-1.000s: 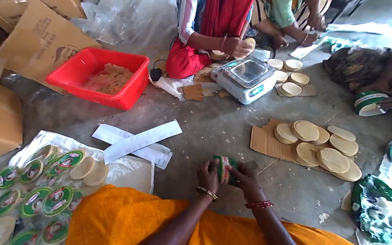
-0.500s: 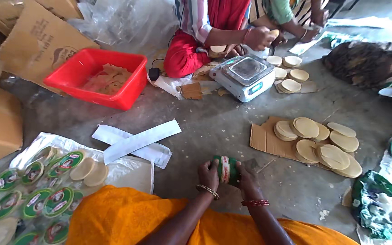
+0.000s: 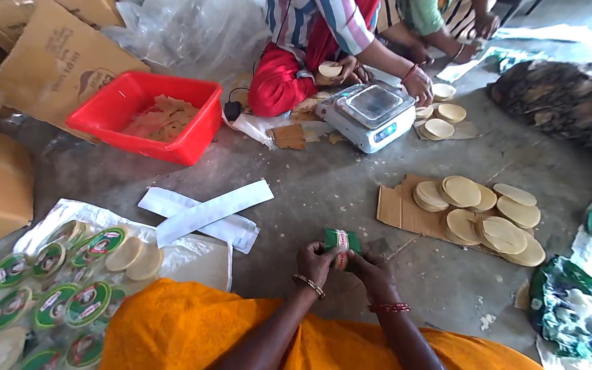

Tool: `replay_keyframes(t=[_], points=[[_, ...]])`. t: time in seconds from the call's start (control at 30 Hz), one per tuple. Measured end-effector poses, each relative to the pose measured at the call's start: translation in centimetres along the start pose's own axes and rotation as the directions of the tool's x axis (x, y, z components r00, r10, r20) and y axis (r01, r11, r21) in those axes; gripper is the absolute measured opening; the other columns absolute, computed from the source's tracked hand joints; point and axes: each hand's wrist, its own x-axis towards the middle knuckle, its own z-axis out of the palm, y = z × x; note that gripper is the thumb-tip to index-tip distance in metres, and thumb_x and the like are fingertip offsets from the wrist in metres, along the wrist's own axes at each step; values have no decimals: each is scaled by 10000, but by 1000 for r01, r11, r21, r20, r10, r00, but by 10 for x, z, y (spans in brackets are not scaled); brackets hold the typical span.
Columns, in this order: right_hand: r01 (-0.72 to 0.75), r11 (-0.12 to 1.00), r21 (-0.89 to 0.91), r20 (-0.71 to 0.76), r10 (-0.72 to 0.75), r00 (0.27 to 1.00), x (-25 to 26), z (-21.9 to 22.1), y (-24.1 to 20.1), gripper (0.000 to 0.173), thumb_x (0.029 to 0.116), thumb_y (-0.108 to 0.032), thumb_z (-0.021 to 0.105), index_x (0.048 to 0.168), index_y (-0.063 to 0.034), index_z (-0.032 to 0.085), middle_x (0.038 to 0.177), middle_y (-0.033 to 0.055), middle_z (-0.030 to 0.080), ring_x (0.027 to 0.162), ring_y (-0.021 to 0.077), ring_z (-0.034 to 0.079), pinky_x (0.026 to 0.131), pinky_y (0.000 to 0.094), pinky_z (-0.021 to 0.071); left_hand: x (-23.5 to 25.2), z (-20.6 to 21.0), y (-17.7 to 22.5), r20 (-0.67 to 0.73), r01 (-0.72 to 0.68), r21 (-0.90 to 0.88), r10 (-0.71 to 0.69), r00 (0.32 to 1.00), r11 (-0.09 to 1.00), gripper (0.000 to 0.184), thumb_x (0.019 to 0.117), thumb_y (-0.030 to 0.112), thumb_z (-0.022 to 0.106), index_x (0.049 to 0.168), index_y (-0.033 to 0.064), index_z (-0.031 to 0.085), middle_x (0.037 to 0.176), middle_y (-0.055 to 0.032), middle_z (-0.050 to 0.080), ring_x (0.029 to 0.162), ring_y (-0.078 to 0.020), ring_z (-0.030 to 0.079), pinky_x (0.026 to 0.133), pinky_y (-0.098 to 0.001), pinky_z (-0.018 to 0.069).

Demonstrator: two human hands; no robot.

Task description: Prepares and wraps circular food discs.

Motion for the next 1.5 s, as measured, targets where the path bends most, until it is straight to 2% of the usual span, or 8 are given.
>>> replay_keyframes(t=[0.33, 0.8, 0.97, 1.1, 1.2, 1.27, 1.37, 1.5], points=[[-48, 998, -47, -75, 45, 996, 0, 7, -8, 162, 996, -81, 654, 891, 41, 639, 776, 100, 682, 691, 159, 676, 689, 320, 596, 3, 3, 2, -23, 14, 122, -12, 1000, 992, 235, 880, 191, 827, 824, 2, 699, 721, -71, 646, 657, -142, 600, 678, -335, 521], [-88, 993, -82, -95, 80, 992, 0, 10, -14, 208, 1013, -131, 647, 893, 39, 637, 799, 124, 680, 713, 191, 687, 682, 349, 601, -1, 5, 6, -62, -5, 124, 13, 998, 992, 243, 903, 190, 804, 801, 3, 689, 691, -61, 630, 629, -126, 586, 657, -315, 511], [51, 998, -36, -63, -53, 997, 3, 10, -4, 167, 1006, -83, 635, 880, 25, 643, 765, 87, 687, 681, 159, 692, 674, 327, 614, -2, 5, 3, -52, -38, 81, 43, 998, 996, 232, 913, 207, 795, 871, -4, 709, 742, -75, 667, 657, -129, 612, 672, -316, 527], [89, 996, -29, -38, -90, 995, 6, 8, 5, 173, 1009, -79, 626, 865, 17, 628, 759, 86, 678, 685, 169, 691, 680, 337, 619, 3, 5, -8, -60, -96, 20, 97, 993, 995, 203, 900, 163, 803, 832, 3, 697, 718, -59, 666, 644, -114, 621, 669, -300, 538], [89, 996, -21, -7, -89, 996, 3, 8, 2, 133, 973, -54, 670, 1045, 57, 647, 875, 127, 705, 759, 192, 714, 716, 348, 628, 4, 7, -8, -69, -118, -31, 116, 991, 992, 148, 894, 103, 796, 897, -11, 702, 775, -84, 689, 695, -132, 656, 707, -311, 564], [91, 994, -64, 13, -90, 996, 3, 8, 2, 261, 909, -26, 738, 1135, 64, 642, 910, 137, 714, 769, 189, 714, 716, 340, 624, 2, 8, -7, -65, -118, -44, 115, 991, 992, 151, 883, 84, 802, 952, -13, 709, 827, -98, 710, 736, -144, 680, 735, -322, 580], [74, 990, -123, -31, -79, 996, 4, 11, 2, 199, 870, -30, 781, 1021, 49, 676, 829, 118, 705, 707, 177, 696, 680, 342, 611, 0, 9, -4, -59, -105, -5, 104, 993, 995, 143, 876, 96, 810, 895, -4, 708, 772, -76, 685, 692, -129, 646, 693, -309, 554], [9, 998, -56, -76, -13, 997, 2, 15, -4, 135, 954, -55, 705, 879, 37, 640, 774, 98, 667, 693, 164, 669, 672, 328, 594, -1, 7, 0, -63, -54, 25, 56, 996, 998, 167, 896, 133, 802, 862, -2, 708, 736, -67, 672, 647, -113, 618, 659, -293, 531]])
